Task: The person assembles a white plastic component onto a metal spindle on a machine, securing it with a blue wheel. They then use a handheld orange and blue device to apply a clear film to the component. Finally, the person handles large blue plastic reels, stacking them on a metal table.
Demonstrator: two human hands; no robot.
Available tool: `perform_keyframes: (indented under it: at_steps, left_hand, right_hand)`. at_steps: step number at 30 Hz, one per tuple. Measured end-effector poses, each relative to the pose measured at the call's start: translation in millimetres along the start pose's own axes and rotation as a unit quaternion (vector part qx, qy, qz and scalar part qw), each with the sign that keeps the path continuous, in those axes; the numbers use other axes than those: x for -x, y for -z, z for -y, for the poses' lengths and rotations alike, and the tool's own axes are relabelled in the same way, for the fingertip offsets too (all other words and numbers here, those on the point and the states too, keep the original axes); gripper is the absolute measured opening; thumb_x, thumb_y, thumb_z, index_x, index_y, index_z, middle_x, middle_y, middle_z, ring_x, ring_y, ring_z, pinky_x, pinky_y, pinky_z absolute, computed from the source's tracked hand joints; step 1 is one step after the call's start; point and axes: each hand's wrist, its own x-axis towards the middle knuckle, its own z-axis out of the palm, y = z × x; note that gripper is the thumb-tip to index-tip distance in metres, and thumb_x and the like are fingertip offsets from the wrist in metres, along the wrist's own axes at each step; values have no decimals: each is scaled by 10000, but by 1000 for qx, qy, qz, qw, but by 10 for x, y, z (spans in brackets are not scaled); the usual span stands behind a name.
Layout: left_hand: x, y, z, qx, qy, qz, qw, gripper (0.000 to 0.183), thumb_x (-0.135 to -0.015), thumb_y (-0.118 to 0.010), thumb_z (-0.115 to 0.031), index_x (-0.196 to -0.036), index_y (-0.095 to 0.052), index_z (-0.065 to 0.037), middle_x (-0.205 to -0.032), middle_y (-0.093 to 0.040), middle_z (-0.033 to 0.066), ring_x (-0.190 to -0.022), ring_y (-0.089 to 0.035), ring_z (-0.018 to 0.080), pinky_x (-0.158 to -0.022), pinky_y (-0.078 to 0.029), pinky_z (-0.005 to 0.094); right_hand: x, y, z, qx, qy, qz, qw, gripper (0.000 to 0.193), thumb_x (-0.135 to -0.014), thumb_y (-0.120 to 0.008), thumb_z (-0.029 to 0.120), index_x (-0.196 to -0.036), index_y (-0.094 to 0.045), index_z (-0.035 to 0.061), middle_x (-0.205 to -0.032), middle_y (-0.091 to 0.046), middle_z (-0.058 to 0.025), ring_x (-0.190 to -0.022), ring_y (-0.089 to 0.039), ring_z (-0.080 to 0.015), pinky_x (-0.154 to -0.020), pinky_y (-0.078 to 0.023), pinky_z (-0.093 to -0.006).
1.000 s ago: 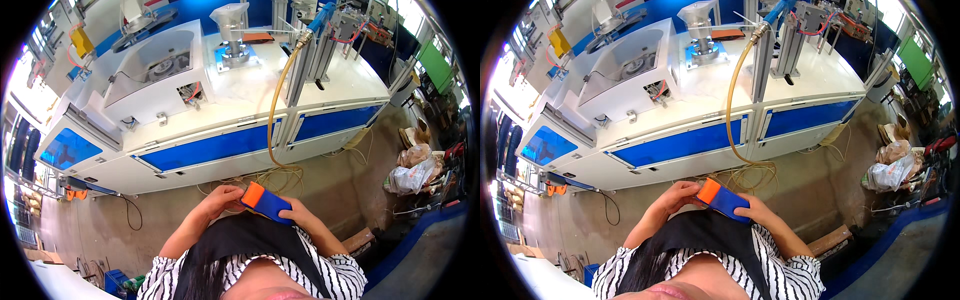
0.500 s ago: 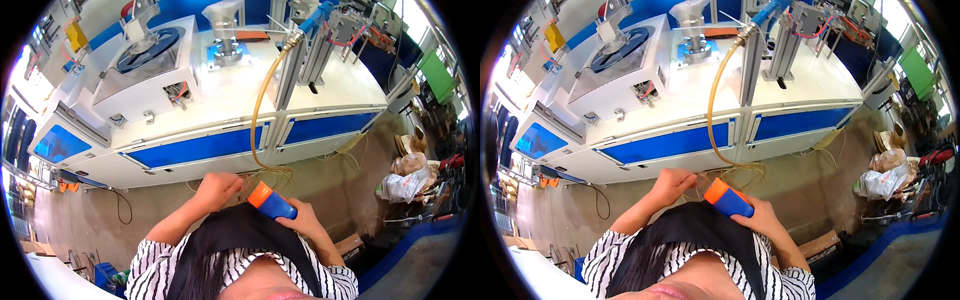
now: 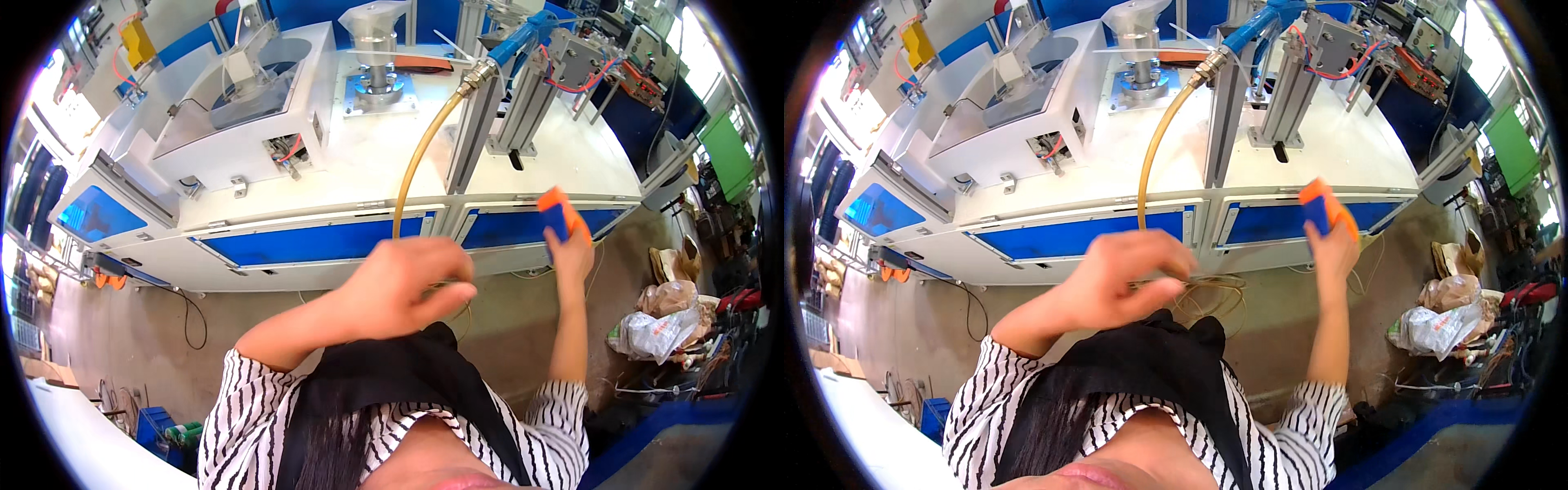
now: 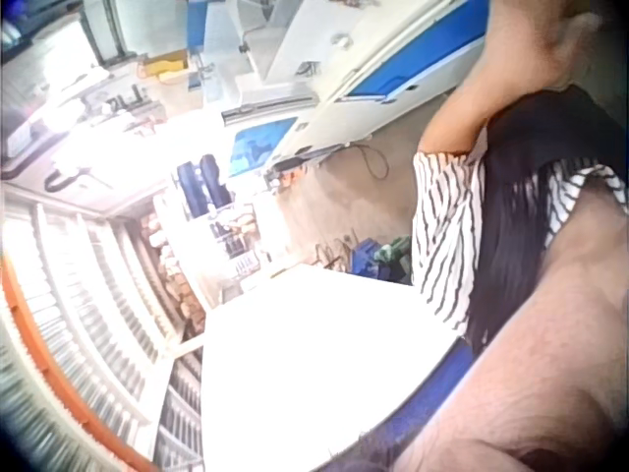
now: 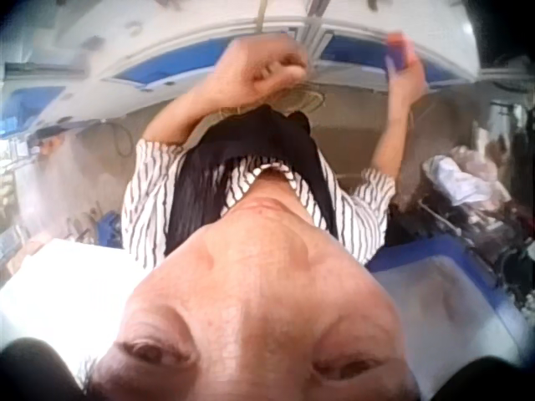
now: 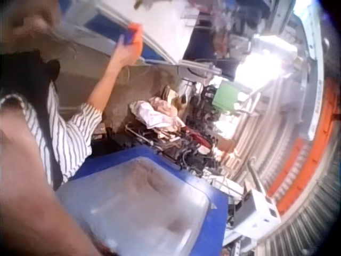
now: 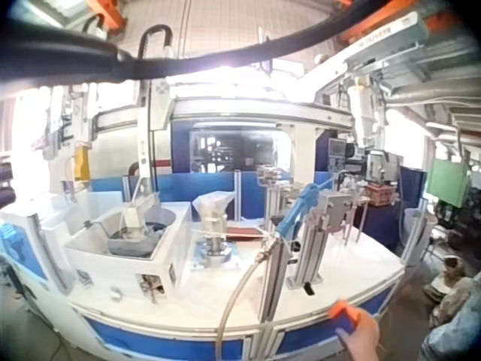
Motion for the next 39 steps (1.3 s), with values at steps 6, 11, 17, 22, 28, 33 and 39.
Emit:
perform_keyframes:
  at_steps: [6, 11, 17, 22, 28, 33, 39]
  left_hand:
    - [-11, 531, 260, 248, 122, -92, 957, 720, -960, -259, -598, -1092, -590, 28, -1201, -573, 191, -1037, -594, 253, -886, -483, 371]
    - [117, 1038, 591, 308, 184, -162, 919, 755, -973, -138, -603, -1122, -580, -8, -1255, -551, 205, -1051, -597, 267, -893, -484, 398]
    - [258, 1493, 1165, 319, 146, -78, 933, 819, -931, -134, -680, -1148, -569, -20, -1315, -498, 208, -1100, -573, 285, -930, -457, 413]
    - [423, 1940, 1462, 202, 51, -17, 978, 824, -915, -180, -705, -1184, -553, -21, -1362, -453, 177, -1146, -532, 279, -941, -430, 393]
    - [461, 2445, 1760, 78, 13, -29, 996, 540, -980, -388, -451, -1209, -563, 7, -1320, -482, 235, -1191, -481, 392, -987, -387, 419]
    - [256, 2922, 1986, -98, 38, -142, 984, 451, -984, -443, -343, -1237, -566, 9, -1302, -535, 199, -1165, -526, 361, -986, -393, 394]
    - [-260, 3226, 2116, -175, 61, -68, 980, 319, -900, -600, -200, -1154, -617, -8, -1208, -605, 173, -1039, -604, 319, -841, -492, 346]
  right_hand:
    - [-1461, -878, -518, 209, -28, 22, 977, 568, -764, -710, 467, -1091, -585, 20, -1075, -647, -187, -1041, -591, -365, -901, -432, -474]
    - [-1201, -742, 283, -80, 87, -351, 929, 500, -902, -601, 331, -1254, -509, -12, -1249, -538, -217, -1125, -543, -328, -954, -430, -390]
    - [526, -9, 2504, -590, 293, -198, 725, 596, -867, -639, 353, -1258, -440, -50, -1203, -545, -212, -1077, -547, -303, -933, -441, -407]
    - [404, -412, 3941, -809, 25, 158, 565, 668, -801, -743, 200, -1359, -416, 35, -1383, -427, -147, -1215, -476, -260, -999, -398, -383]
    - [183, -834, 4539, -803, 31, -23, 594, 97, -837, -656, -5, -932, -640, 9, -1083, -634, -122, -983, -592, -166, -888, -452, -291]
    - [-498, -1088, 4494, -845, 72, -88, 522, 66, -876, -641, 60, -907, -600, 18, -996, -634, -108, -860, -625, -178, -771, -502, -302]
    - [-2123, -1978, 3876, -858, -159, -134, 470, 162, -892, -639, 178, -964, -580, 45, -982, -634, -65, -927, -600, -191, -753, -492, -330]
